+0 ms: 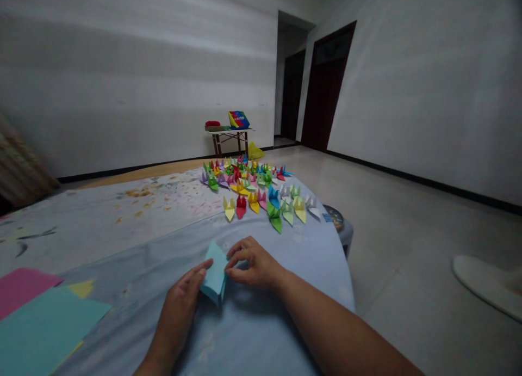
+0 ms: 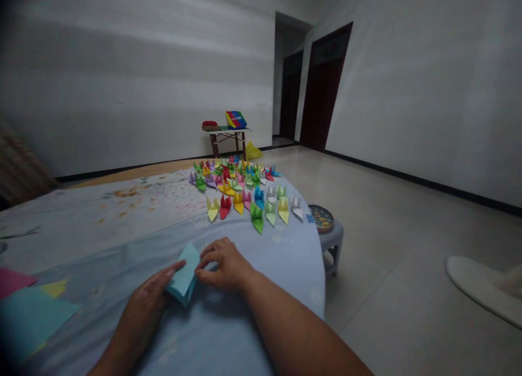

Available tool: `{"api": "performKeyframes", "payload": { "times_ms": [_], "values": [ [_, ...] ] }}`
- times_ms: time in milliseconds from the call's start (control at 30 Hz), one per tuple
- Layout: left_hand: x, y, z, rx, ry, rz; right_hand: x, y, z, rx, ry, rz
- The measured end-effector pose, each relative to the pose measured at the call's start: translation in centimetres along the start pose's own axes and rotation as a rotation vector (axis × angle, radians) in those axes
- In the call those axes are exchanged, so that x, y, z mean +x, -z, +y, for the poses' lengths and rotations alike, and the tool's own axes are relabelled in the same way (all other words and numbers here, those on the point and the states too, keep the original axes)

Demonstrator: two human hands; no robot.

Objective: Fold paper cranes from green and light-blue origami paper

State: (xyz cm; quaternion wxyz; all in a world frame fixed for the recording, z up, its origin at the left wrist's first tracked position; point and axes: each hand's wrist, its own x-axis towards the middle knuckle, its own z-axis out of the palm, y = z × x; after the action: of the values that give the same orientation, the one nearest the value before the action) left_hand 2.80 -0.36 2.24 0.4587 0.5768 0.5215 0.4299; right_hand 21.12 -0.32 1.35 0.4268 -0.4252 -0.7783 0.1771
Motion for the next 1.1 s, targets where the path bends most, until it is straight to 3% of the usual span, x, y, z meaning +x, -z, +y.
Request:
{"api": "performKeyframes", "payload": {
  "times_ms": [233, 333, 500, 733, 800, 1100],
  "values": [
    [0.7, 0.6, -0.8, 0.22, -0.154, -0.025, 0.5, -0.2, 0.2, 0.004, -0.043, 0.047],
    [0.9, 1.0, -1.6, 0.229, -0.208, -0.059, 0.6, -0.2, 0.3, -0.006, -0.05, 0.111],
    [0.8, 1.1, -2.0, 0.124, -0.241, 0.003, 0.6, -0.4, 0.2, 0.001, -0.055, 0.143],
    [0.2, -0.5, -0.1, -0.036, 0.057, -0.077, 0.5, -0.4, -0.3, 0.013, -0.024, 0.106],
    [0.2, -0.7, -0.4, -0.059, 0.124, -0.044, 0.4, -0.5, -0.5, 0.023, -0.035, 0.093],
    [0.0, -1.1, -2.1, -0.166, 0.05, 0.029, 0.0, -1.0, -0.5, 0.093, -0.055, 0.059]
  ]
}}
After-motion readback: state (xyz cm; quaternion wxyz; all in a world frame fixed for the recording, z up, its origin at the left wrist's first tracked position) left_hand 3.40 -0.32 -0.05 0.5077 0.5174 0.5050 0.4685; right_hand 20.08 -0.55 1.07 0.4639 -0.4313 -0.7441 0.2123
